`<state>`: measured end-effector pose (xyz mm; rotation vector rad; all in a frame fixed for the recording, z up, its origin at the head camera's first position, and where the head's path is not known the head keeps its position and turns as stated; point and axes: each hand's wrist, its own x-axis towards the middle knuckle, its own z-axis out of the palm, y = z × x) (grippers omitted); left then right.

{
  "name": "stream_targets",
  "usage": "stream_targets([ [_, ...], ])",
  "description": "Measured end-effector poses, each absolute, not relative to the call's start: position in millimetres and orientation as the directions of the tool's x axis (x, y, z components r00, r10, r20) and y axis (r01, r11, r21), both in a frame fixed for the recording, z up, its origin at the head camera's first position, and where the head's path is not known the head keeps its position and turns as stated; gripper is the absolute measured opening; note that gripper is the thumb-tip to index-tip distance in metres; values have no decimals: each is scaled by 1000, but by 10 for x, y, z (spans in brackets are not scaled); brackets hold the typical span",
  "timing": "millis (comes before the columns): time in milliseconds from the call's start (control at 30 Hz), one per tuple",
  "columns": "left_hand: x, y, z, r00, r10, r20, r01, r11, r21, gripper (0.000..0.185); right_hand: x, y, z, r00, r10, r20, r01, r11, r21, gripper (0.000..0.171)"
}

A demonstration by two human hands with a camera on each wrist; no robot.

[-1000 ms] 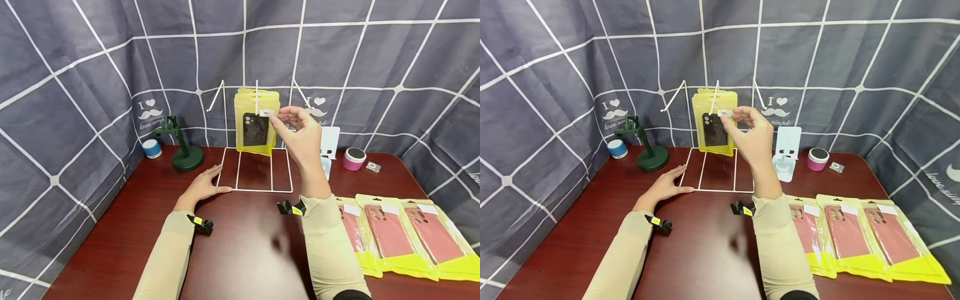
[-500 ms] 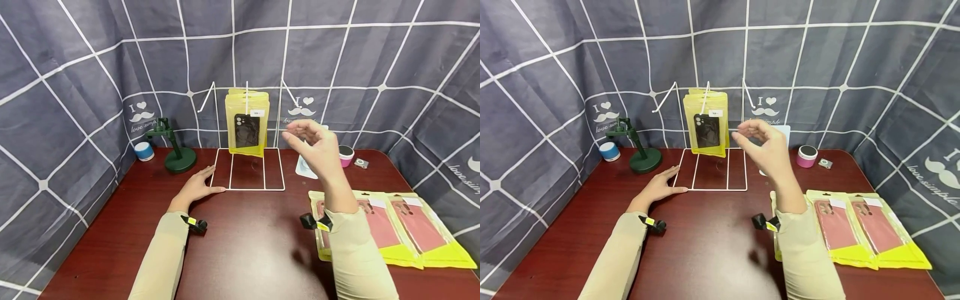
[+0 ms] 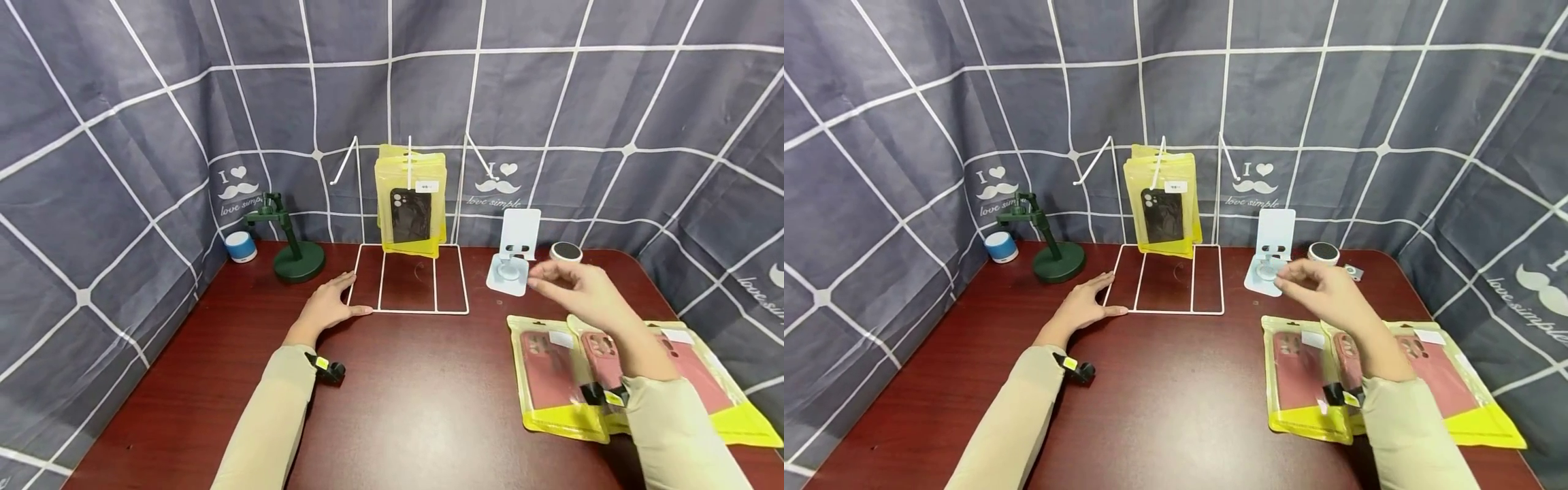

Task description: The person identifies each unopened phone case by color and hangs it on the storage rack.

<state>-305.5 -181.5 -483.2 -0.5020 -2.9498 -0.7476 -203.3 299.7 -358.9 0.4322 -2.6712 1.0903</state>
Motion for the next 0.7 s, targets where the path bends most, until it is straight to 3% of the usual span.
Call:
stream_targets([
  [300,-3053,-1818,-4829,-944,304,131,330,842,427,114,-2099,3581,-4115,-943,-327,64,-315,813,-489,21],
  [567,-3044,-1800,-4824,-945,304,118,325,847,420,111,-2155,3688,-4285,-928,-369,-44,-298,808,-509,35],
  [700,-3041,-1801,-4822,-942,315,118,335,848,410,107,-2164,3697,-4324,-922,-386,-42,-305,788,-535,33],
])
